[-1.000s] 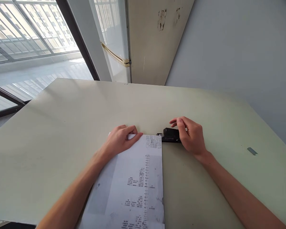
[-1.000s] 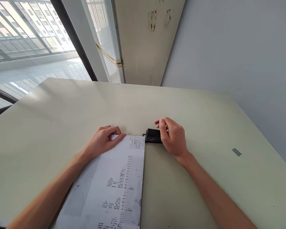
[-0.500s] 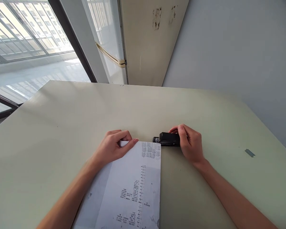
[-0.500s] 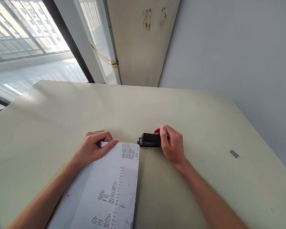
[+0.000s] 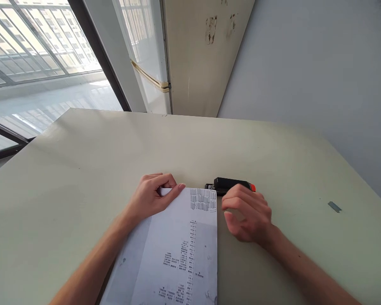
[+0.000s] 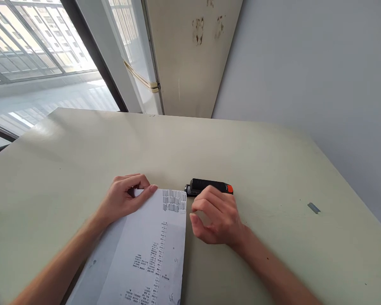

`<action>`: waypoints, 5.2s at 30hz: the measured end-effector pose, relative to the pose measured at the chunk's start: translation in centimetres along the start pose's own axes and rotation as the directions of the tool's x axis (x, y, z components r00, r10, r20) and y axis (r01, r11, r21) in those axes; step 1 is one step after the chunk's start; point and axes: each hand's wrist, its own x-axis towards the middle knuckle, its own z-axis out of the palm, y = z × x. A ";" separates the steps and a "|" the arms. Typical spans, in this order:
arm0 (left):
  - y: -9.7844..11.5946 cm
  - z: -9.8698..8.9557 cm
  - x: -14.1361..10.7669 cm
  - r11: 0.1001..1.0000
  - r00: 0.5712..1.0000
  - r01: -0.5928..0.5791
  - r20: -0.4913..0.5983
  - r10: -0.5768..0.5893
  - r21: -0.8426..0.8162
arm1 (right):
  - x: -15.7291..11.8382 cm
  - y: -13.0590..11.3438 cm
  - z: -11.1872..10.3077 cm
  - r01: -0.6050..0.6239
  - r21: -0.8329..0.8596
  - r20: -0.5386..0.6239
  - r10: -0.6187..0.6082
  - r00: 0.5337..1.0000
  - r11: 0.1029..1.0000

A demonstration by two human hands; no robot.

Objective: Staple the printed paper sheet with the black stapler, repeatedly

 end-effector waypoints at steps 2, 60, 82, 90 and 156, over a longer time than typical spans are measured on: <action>0.0 0.0 0.0 1.000 1.000 0.007 -0.005 -0.007 -0.003 | -0.2 -0.2 0.3 -0.010 0.049 0.029 0.009 1.000 0.999; -1.7 -0.1 0.6 0.837 0.908 0.415 -0.219 -0.356 0.357 | -1.2 10.1 -8.3 -0.578 -0.304 -0.010 0.604 0.797 0.757; -1.7 0.3 0.6 0.839 0.936 0.349 -0.119 -0.330 0.417 | -6.2 16.5 -9.7 -0.674 -0.557 -0.119 0.756 0.644 0.486; -2.0 0.4 0.6 0.832 0.938 0.342 -0.105 -0.330 0.438 | -6.0 16.0 -9.8 -0.707 -0.543 -0.126 0.789 0.602 0.453; -3.0 -2.9 1.4 0.774 0.556 0.439 -0.539 -0.633 -0.456 | 0.0 4.6 -2.6 -0.731 0.192 0.487 0.583 0.650 0.654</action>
